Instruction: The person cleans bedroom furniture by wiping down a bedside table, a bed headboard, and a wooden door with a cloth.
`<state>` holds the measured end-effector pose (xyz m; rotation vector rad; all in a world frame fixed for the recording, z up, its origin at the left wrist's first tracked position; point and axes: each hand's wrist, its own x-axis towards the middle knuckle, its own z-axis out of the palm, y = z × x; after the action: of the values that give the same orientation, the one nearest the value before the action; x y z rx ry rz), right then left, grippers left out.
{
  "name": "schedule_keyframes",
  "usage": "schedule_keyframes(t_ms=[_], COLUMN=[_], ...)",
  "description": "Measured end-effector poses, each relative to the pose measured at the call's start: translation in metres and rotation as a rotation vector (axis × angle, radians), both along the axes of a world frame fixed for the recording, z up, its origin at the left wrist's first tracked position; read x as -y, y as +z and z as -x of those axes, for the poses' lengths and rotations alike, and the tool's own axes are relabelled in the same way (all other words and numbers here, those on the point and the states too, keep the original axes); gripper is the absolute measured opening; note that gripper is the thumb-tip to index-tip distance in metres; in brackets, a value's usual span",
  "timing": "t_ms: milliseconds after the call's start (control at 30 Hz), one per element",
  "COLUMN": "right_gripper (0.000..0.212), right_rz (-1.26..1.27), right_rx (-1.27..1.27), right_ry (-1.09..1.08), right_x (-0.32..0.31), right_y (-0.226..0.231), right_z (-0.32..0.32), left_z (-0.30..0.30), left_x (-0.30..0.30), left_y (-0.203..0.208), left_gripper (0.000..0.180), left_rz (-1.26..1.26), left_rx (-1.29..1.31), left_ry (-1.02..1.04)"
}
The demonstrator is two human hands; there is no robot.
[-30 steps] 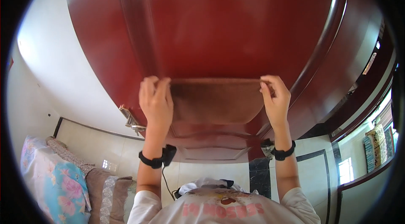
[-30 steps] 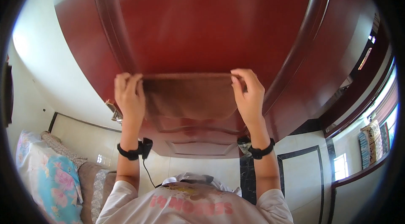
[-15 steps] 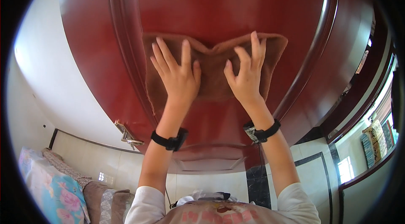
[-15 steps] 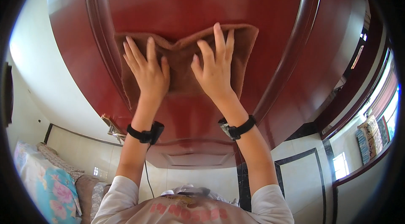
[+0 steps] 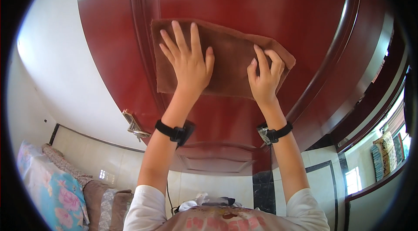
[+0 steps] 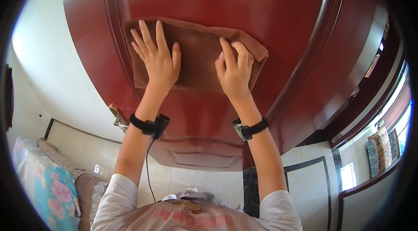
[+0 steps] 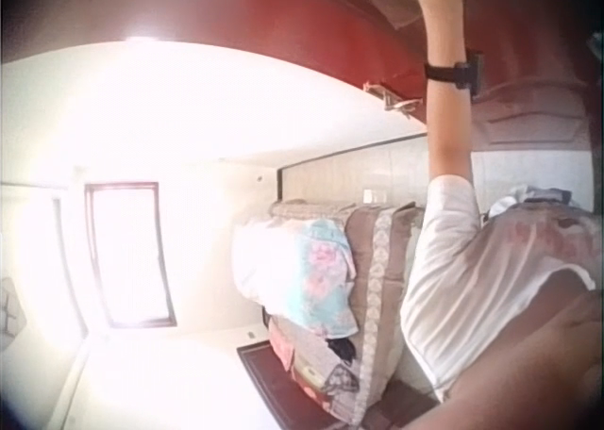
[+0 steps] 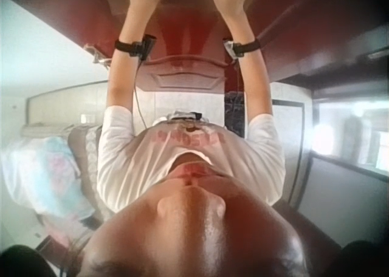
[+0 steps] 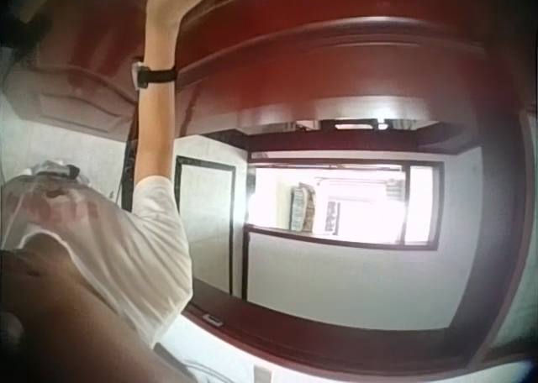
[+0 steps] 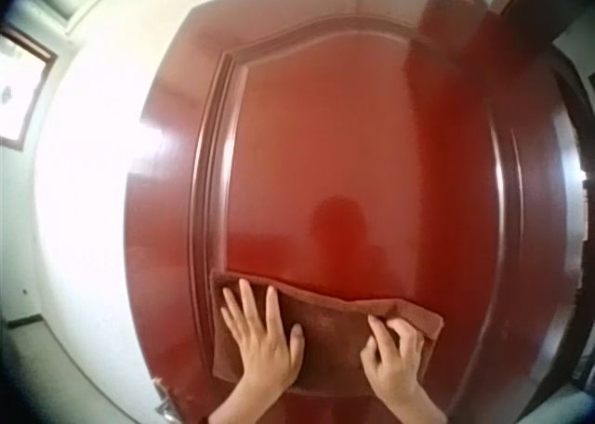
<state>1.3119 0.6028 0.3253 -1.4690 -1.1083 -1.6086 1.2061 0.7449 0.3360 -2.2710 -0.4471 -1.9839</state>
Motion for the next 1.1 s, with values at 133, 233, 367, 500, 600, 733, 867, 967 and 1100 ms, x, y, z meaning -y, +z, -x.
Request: schedule_keyframes(t_ms=[133, 233, 367, 500, 600, 733, 867, 967, 1100], right_gripper=[0.04, 0.046, 0.051, 0.052, 0.051, 0.049, 0.047, 0.046, 0.046], right_rz=[0.073, 0.135, 0.173, 0.137, 0.115, 0.101, 0.096, 0.083, 0.149], right_rx=[0.0, -0.082, -0.075, -0.021, -0.007, 0.015, 0.018, 0.029, -0.003], right_ry=[-0.13, -0.161, -0.258, -0.347, -0.353, -0.389, -0.415, -0.417, -0.416], right_x=[0.006, 0.002, -0.001, 0.0, 0.0, -0.001, -0.001, -0.002, -0.008], right_y=[0.018, 0.027, 0.021, 0.017, 0.02, 0.019, 0.017, 0.01, -0.017], right_z=[0.005, 0.011, 0.011, 0.008, 0.012, 0.01, 0.011, 0.009, 0.016], left_z=[-0.005, -0.002, 0.0, 0.0, 0.002, -0.001, 0.002, 0.001, 0.006], left_x=[-0.005, -0.009, -0.013, -0.012, -0.014, -0.015, -0.014, -0.014, -0.023], left_y=[0.008, 0.009, 0.001, 0.0, 0.002, 0.0, -0.005, -0.003, -0.031], left_gripper=[0.062, 0.062, 0.062, 0.064, 0.065, 0.062, 0.062, 0.063, 0.061], left_rz=[-0.083, -0.066, -0.055, -0.087, -0.11, -0.138, -0.163, -0.171, -0.151], left_rx=[0.0, -0.031, -0.028, 0.023, 0.055, 0.065, 0.084, 0.074, 0.033], left_ry=[0.027, 0.065, 0.049, 0.035, 0.033, 0.036, 0.012, 0.023, 0.028])
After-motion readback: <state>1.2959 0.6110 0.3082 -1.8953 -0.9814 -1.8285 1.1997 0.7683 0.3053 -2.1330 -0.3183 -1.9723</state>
